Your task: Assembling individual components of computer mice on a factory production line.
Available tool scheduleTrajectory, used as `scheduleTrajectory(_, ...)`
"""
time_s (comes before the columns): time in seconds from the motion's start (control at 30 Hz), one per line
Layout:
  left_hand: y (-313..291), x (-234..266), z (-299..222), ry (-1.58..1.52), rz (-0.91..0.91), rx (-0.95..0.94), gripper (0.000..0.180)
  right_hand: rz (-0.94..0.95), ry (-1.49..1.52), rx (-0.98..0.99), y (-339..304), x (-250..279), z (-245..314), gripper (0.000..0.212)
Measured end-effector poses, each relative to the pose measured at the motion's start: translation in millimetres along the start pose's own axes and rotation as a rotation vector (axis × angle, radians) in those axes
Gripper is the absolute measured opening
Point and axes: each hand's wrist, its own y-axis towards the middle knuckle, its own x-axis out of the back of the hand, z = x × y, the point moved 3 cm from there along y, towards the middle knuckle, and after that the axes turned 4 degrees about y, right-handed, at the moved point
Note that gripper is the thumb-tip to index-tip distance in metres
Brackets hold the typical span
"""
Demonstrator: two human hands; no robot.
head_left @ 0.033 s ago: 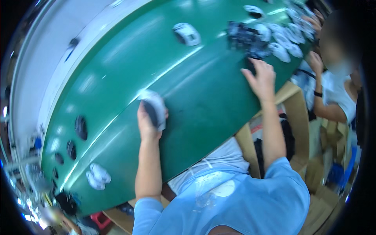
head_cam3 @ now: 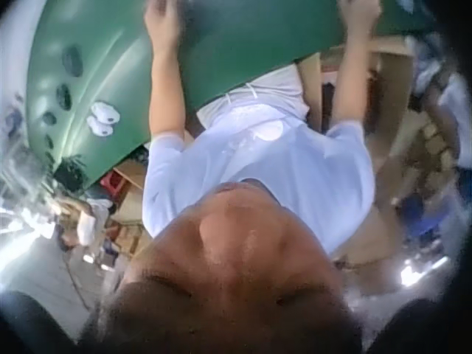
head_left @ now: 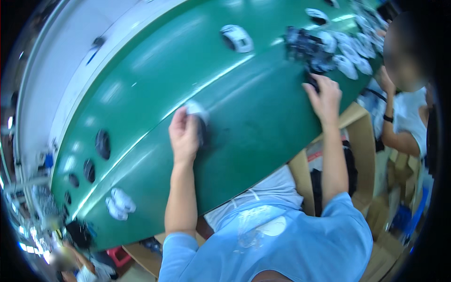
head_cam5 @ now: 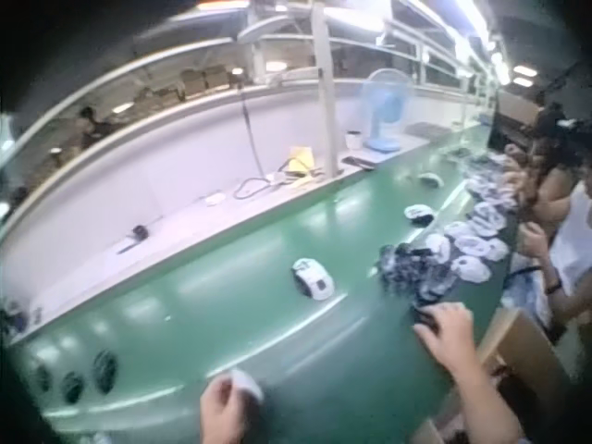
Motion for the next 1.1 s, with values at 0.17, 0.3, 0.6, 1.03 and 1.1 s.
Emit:
scheduleTrajectory(0.17, 1.3, 18.8, -51.9, 1.098, 0.066, -0.369, 0.046, -0.064, -0.013, 0.148, -7.1, 4.6, 25.6, 0.026)
scheduleTrajectory(0.3, -29.1, -8.2, -84.9, 1.321, 0.065, -0.486, 0.072, 0.071, 0.657, -0.036, -7.0, 16.7, 92.6, 0.036)
scheduleTrajectory(0.6, -34.8, 8.3, -36.8, -0.339, 0.143, -0.222, 0.096, 0.323, 1.669, -0.020, -43.7, -30.0, 250.8, 0.053)
scheduleTrajectory(1.03, -53.9, 16.9, -34.6, 0.211, -0.091, -0.581, 0.107, 0.292, 1.242, 0.362, -59.6, -42.2, 286.3, 0.038)
scheduleTrajectory(1.1, -54.9, 18.4, -33.4, 0.233, -0.135, -0.601, 0.105, 0.296, 1.201, 0.387, -62.8, -41.5, 286.9, 0.039)
